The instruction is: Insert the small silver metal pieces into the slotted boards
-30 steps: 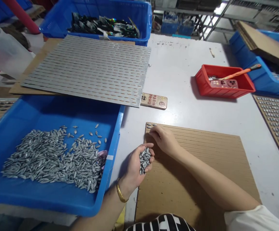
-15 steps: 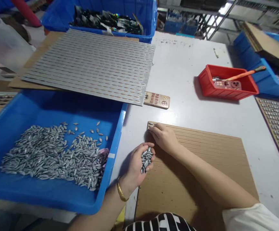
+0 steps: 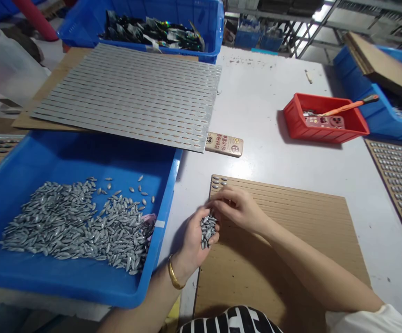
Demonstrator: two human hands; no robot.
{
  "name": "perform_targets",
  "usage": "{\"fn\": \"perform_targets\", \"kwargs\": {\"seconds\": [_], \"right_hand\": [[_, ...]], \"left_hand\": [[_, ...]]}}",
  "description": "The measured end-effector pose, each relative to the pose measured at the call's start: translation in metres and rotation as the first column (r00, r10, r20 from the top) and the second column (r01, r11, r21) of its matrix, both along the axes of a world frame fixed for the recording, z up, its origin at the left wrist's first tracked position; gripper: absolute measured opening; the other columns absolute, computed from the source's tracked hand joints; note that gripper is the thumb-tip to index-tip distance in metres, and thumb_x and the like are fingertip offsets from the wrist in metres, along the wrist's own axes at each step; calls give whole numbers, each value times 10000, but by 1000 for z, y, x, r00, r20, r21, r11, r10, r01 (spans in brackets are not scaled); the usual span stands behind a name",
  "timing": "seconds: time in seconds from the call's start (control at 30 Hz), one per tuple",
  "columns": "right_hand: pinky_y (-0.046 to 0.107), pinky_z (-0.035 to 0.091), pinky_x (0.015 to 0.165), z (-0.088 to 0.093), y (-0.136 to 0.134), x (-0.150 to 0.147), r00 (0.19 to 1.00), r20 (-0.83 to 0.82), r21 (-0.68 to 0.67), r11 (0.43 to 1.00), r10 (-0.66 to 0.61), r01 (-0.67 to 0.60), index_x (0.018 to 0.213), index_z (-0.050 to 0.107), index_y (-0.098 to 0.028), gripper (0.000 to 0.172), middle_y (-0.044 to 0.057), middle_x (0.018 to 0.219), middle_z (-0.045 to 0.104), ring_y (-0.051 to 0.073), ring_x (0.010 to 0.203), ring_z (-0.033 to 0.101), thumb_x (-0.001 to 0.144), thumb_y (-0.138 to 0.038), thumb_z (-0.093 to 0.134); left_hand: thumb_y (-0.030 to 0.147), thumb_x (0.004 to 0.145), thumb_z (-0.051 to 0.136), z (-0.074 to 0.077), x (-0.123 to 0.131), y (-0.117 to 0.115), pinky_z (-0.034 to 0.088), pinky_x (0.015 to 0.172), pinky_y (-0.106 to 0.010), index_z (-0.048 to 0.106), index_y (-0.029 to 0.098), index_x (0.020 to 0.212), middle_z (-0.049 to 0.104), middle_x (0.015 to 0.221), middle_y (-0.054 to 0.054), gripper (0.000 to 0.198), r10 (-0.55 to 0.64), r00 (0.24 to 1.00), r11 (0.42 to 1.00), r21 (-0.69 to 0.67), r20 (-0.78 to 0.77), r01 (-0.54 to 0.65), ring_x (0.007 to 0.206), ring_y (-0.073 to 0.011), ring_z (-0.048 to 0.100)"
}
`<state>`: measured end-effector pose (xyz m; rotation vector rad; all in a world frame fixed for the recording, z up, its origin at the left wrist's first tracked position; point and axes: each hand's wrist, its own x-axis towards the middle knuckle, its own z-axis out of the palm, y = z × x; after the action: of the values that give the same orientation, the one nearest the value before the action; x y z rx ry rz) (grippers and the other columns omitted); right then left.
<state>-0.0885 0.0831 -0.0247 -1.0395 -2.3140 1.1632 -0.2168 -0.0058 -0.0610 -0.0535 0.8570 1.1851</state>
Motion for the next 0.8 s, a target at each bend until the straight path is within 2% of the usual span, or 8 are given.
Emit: {"fn": "perform_targets", "kwargs": {"seconds": [0.1,0.23,0.3,0.4,0.47,0.57,0.67,0.8], "right_hand": [[291,502,702,9,-5,1,995,56,-208,976,85,-72,1024,689,-212,212,52,916,670,158,791,617,903,-245,518],[250,479,613,4,-5,3,995,57,-384,922,79,-51,960,673,-184,173,37,865,675,141,720,605,883,-277,549],[238,467,572,0,-7,5,998,51,-439,898,39,-13,890,656,-168,172,32,816,677,134,675,598,873,-316,569],[245,468,558,-3,-10,10,998,44,-420,906,-35,50,838,643,-164,220,31,780,683,128,624,590,870,-372,580],[255,480,570,-5,-10,13,995,16,-335,937,-96,96,863,649,-171,231,37,797,691,134,634,601,873,-391,578],[279,496,604,-17,-1,17,977,-13,-46,977,-211,210,886,656,-187,197,44,807,691,156,681,621,879,-367,574],[312,512,676,-37,11,18,973,-38,263,937,-227,229,873,654,-195,165,57,837,685,175,744,633,910,-284,520],[314,518,708,-57,19,17,987,-9,483,863,-163,147,898,651,-197,172,73,883,675,185,816,633,926,-204,481]], "left_hand": [[316,759,578,2,0,-1,268,352,-172,609,177,1101,532,743,-4,370,-7,999,999,35,-39,9,540,-94,504],[319,761,577,9,1,-2,262,358,-171,582,189,1195,546,770,-13,453,-45,995,996,75,-92,51,537,-90,506],[324,768,573,10,2,-2,268,361,-171,593,182,1167,539,755,-10,423,-59,988,995,69,-141,69,528,-90,502],[330,778,567,10,3,-2,282,362,-178,612,172,1055,538,737,-10,322,-54,983,997,35,-174,61,524,-96,504],[321,778,566,8,2,-2,277,358,-180,607,169,994,537,722,-8,267,-30,987,999,20,-158,34,524,-98,502],[318,787,557,7,1,-1,257,358,-174,608,166,995,543,733,-13,263,-4,992,999,35,-127,9,541,-95,500],[343,800,550,6,0,-1,253,364,-170,612,164,1013,546,746,-17,285,-6,994,999,43,-106,10,561,-95,506],[361,802,549,3,0,-1,254,360,-172,607,162,978,546,736,-14,271,1,998,1000,16,-63,0,555,-94,507]]}}
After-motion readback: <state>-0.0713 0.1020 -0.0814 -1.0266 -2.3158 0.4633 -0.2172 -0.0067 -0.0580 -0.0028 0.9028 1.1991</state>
